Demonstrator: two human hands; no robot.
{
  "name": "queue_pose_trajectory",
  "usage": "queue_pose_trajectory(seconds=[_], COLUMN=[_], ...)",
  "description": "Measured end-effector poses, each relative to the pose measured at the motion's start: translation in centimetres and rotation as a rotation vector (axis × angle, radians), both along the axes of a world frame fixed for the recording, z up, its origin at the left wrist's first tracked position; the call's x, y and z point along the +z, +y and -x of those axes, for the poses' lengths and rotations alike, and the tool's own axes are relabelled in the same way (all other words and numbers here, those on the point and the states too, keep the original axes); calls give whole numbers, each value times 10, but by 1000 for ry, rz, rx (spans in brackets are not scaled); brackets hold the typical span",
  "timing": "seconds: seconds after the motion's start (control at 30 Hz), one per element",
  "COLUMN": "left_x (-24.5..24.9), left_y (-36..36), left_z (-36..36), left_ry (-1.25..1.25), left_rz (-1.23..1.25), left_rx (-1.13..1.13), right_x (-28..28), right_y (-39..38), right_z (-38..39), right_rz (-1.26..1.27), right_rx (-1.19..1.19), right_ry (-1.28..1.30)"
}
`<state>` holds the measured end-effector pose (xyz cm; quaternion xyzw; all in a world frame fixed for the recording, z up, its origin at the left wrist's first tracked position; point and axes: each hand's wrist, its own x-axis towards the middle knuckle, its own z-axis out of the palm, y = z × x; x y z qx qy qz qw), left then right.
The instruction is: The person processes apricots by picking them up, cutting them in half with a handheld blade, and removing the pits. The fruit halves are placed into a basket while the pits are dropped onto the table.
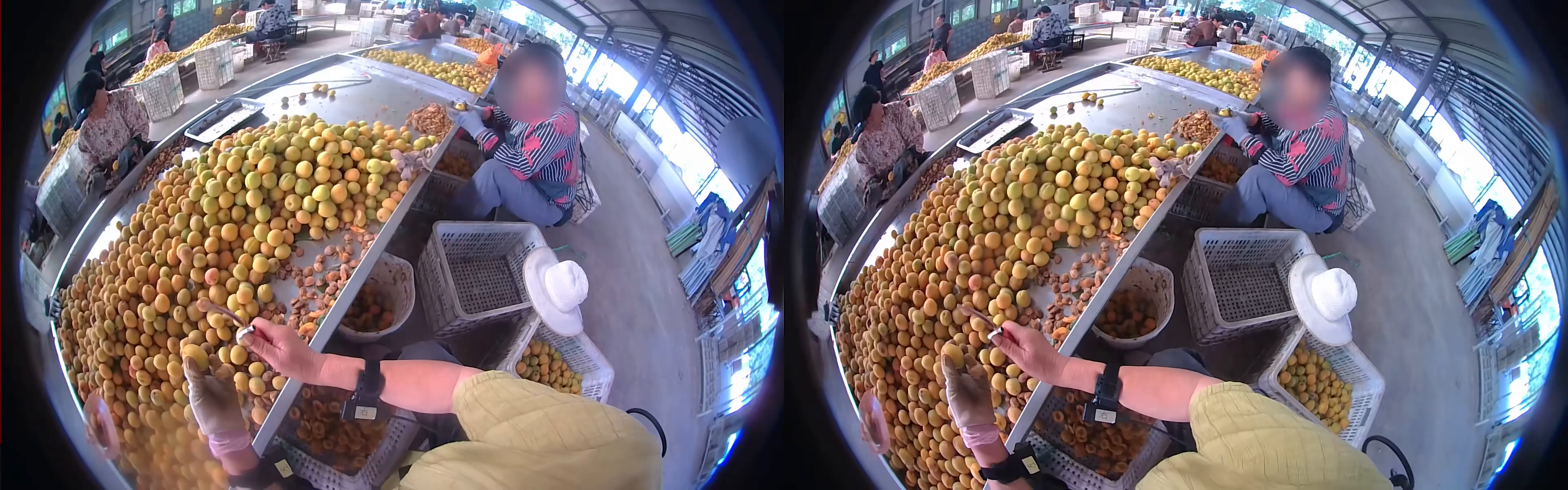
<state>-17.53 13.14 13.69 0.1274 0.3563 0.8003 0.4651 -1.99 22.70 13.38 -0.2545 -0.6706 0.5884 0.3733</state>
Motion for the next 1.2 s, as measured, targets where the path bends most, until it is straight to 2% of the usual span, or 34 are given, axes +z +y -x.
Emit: queue_pose_trajectory(seconds=[0.03, 0.1, 0.13, 0.17, 0.2, 0.27, 0.3, 0.33, 0.37, 0.4, 0.43, 0.57, 0.8, 0.97, 1.1, 1.13, 1.2], left_x=[-2, 3, 12, 8, 18, 15, 19, 21, 40, 40, 36, 43, 43, 44, 42, 41, 38], left_y=[-2, -2, 0, 8, 3, -4, -5, -3, -2, -1, 1, -4, -9, -11, -12, -13, -11], left_z=[3, -4, -9, -12, -17, -21, -28, -24, -27, -26, -22, -16, -6, -7, -6, -6, -8], left_ry=[-166, -176, -178, -125, -62, 17, 357, 563, 193, 195, 191, 254, 399, 394, 629, 708, 654], left_rz=[-84, -101, -118, -156, -175, -96, -13, 30, 53, -1, -16, 2, 50, 42, 131, 147, 144], left_rx=[-77, -81, -84, -31, -122, -57, 25, -18, -25, 5, 6, -6, 36, 89, 185, 210, 217], right_x=[3, -5, -3, -10, -14, -19, -12, -19, -16, 5, 1, 3, 18, 19, 11, 10, 11], right_y=[2, 8, 9, 12, 9, 8, 4, 2, 0, -4, -3, -3, -7, -10, -12, -14, -15], right_z=[-1, 2, 1, 3, 10, 6, 5, 8, 7, 0, -1, -2, -4, -3, 2, 2, 4], right_rz=[30, 102, 287, 214, 164, 227, 260, 299, 288, 272, 235, 50, -76, -144, -284, -282, -215], right_rx=[-13, -29, -9, -68, -111, 48, 75, 115, 151, 175, 199, 195, 220, 199, 148, 150, 169], right_ry=[70, 138, 61, 80, 105, 198, 210, 288, 240, 119, 66, -33, -158, -256, -290, -290, -287])
